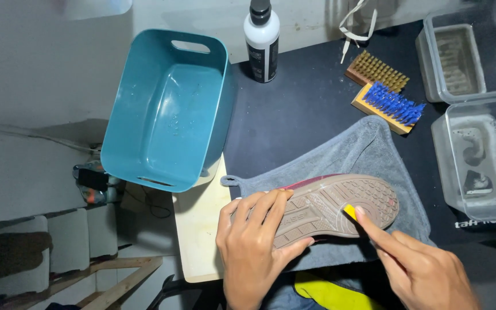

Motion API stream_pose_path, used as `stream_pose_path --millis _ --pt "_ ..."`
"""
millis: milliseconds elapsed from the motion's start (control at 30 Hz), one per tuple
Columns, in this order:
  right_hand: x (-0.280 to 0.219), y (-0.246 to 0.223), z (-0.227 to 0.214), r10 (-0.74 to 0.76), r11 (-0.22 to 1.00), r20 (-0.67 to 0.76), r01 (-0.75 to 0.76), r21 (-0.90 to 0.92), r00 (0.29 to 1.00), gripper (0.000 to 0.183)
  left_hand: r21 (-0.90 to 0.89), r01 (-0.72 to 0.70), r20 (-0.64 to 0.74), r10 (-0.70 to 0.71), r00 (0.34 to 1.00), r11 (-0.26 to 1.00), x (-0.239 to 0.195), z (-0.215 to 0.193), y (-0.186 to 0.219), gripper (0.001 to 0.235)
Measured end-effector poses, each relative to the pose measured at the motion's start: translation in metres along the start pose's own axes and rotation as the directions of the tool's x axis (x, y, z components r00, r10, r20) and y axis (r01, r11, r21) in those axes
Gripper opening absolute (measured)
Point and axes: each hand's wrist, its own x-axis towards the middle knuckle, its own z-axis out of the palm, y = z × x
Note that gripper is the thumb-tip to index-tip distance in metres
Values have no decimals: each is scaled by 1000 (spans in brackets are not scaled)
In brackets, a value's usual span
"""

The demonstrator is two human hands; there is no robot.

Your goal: The person scrubs the sole of a sneaker with a yellow brush, focusing on the tread patterns. After scrubbing, they wipe the sole with a gray cloth to remove residue.

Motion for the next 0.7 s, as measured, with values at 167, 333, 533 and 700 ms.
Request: stream_pose_path --millis 167,333,533,700 --pt "46 -46 -19 -119 982 -51 125 144 992 64 -1 -6 3 6 1000 1000 1 -1 1 64" --pt "58 -51 -32 -142 953 -1 137 271 990 59 2 -8 -6 8 1000 1000 4 -2 0 66" --pt "9 -1 -22 174 971 129 -192 143 976 64 -15 9 17 -9 1000 1000 5 -1 0 64" --pt "20 -7 -16 90 956 20 -92 280 996 59 7 -13 17 13 1000 1000 1 -3 2 63"
